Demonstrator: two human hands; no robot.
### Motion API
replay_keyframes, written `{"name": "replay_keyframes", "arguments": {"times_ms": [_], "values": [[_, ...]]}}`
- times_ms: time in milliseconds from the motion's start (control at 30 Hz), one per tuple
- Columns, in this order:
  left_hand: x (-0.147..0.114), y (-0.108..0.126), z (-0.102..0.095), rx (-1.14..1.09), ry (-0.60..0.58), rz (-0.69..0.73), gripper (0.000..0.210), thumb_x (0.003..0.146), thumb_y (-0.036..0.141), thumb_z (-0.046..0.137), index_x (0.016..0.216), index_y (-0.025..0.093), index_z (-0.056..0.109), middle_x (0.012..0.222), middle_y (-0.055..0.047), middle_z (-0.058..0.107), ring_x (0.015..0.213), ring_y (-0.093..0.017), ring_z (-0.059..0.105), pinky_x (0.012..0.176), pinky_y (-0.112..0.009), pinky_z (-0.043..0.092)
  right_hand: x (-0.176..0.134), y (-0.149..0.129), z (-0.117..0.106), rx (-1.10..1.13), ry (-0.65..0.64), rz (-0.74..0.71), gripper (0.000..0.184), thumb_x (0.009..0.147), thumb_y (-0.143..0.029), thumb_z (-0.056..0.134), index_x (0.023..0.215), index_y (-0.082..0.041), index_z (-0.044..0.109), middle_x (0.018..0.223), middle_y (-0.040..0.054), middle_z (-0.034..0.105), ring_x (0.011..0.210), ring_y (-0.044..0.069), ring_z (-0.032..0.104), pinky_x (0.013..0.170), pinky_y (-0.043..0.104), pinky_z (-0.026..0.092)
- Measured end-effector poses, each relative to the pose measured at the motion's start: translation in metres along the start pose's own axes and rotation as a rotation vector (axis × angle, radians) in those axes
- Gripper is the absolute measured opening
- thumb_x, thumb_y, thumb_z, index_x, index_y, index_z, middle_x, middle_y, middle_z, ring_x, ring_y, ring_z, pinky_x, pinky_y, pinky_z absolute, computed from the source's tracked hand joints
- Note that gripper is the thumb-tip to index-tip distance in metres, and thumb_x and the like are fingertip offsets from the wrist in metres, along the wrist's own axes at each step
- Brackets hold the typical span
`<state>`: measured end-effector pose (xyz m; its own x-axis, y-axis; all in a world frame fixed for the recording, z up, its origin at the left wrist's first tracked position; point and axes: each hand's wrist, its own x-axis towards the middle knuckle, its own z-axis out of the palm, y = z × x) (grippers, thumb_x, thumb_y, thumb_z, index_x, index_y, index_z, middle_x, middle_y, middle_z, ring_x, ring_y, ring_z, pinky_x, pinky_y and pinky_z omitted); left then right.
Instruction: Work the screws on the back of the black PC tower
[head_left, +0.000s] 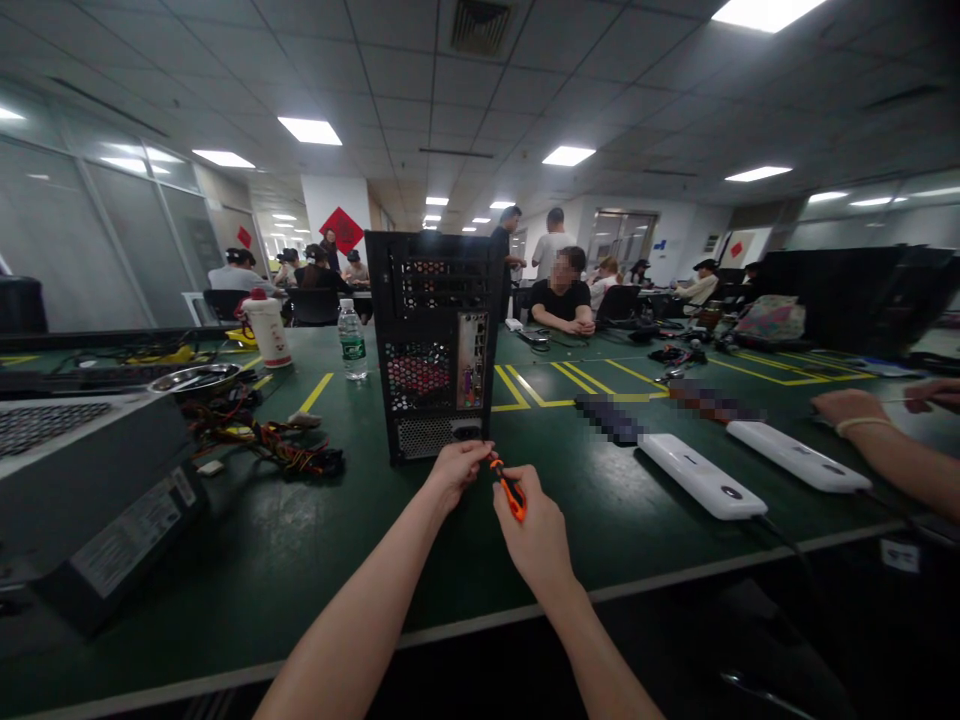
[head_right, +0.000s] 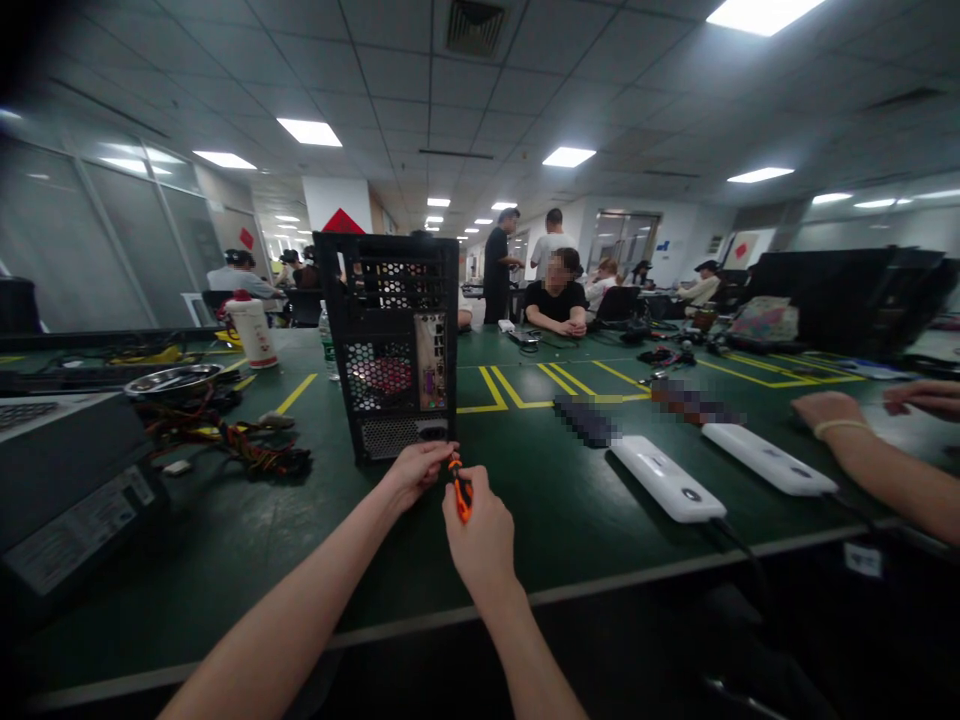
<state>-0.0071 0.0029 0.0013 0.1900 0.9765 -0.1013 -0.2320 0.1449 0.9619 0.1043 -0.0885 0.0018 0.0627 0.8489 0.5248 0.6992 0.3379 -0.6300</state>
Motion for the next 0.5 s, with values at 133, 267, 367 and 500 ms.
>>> {"name": "replay_keyframes", "arguments": {"times_ms": [133,267,367,500], "values": [[-0.0012,0.0012,0.0008,-0.014,-0.001,0.010,0.030,0.061,0.025,0.061,0.086,0.009,0.059,0.079,-0.007,0.059,0.036,0.002,0.026,0.034,-0.016,0.011,0.0019,-0.0006,-0.0003,-0.079,0.053,-0.116,0.015,0.070,-0.017,0.043,0.083,-0.021,0.049,0.084,0.0009,0.055,0.079,0.015,0.053,0.068,0.026,0.037],[-0.0002,0.0016,0.0002,-0.015,0.050,0.018,0.038,0.060,0.023,0.062,0.095,0.011,0.055,0.080,-0.006,0.059,0.036,0.002,0.028,0.034,-0.015,0.016,0.0022,-0.0010,0.0002,-0.012,0.063,-0.024,0.020,0.074,-0.027,0.043,0.093,-0.020,0.045,0.076,0.0004,0.055,0.068,0.015,0.054,0.060,0.025,0.038],[0.0008,0.0007,-0.0007,-0.007,0.056,0.018,0.042,0.060,0.025,0.063,0.097,0.011,0.053,0.081,-0.007,0.059,0.037,0.002,0.029,0.034,-0.014,0.016,0.0009,-0.0002,-0.0001,0.050,0.015,0.063,0.023,0.079,-0.034,0.036,0.096,-0.019,0.042,0.064,-0.0022,0.054,0.054,0.013,0.052,0.050,0.023,0.036],[0.0011,-0.0013,-0.0014,-0.012,0.041,0.036,0.044,0.060,0.025,0.063,0.100,0.010,0.052,0.082,-0.007,0.059,0.037,0.002,0.029,0.034,-0.015,0.016,0.0012,0.0001,-0.0012,-0.023,0.019,-0.025,0.013,0.076,-0.025,0.040,0.087,-0.020,0.047,0.075,-0.0001,0.055,0.066,0.014,0.054,0.060,0.025,0.038]]}}
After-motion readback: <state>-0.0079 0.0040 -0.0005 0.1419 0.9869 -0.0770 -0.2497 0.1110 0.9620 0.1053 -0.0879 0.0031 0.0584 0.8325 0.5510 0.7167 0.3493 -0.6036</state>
